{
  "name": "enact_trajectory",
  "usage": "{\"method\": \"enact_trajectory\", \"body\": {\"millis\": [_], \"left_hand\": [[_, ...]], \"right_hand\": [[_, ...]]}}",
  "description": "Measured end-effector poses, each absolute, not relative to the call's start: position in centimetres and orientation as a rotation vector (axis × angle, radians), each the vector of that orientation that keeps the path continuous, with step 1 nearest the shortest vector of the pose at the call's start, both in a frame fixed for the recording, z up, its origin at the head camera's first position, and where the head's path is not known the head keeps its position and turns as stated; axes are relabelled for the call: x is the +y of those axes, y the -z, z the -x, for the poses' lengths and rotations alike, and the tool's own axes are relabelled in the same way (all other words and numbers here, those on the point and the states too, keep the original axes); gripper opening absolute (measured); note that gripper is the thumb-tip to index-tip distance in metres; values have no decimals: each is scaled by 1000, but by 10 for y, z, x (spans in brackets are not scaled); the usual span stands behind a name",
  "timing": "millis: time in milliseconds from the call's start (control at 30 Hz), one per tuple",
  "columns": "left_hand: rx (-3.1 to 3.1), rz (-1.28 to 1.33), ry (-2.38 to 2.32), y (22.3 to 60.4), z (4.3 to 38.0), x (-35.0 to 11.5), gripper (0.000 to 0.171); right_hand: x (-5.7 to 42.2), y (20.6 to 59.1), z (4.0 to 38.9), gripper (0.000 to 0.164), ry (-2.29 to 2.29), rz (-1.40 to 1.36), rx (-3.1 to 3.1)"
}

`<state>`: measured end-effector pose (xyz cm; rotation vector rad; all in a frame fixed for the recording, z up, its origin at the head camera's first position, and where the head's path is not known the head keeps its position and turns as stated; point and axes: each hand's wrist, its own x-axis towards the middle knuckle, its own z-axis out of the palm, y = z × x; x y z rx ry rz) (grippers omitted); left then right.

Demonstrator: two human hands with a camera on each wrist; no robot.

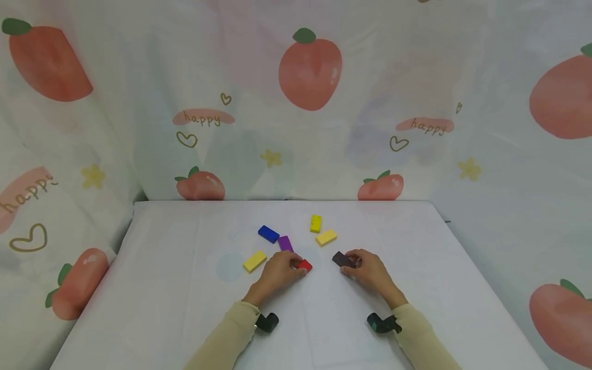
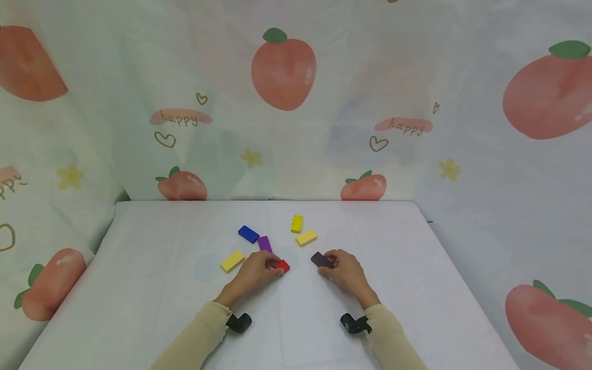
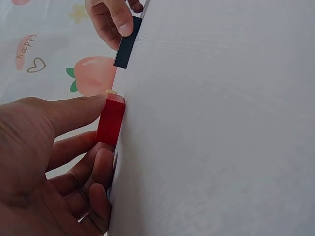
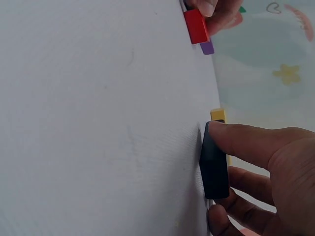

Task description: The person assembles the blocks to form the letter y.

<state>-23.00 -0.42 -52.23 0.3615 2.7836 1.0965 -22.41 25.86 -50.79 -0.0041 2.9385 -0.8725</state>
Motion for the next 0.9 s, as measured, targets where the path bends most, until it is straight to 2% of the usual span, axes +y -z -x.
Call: {"method": "enact_trajectory", "body": {"millis": [467,900], "left_hand": [[2759,-365,-1101,522,229,-6,33],[2746,-347,-1108,521,227,-5,33]], "right_hand": [[257,505,223,40,857,23,2937],[262,499,227,38,858,233,2959]]}}
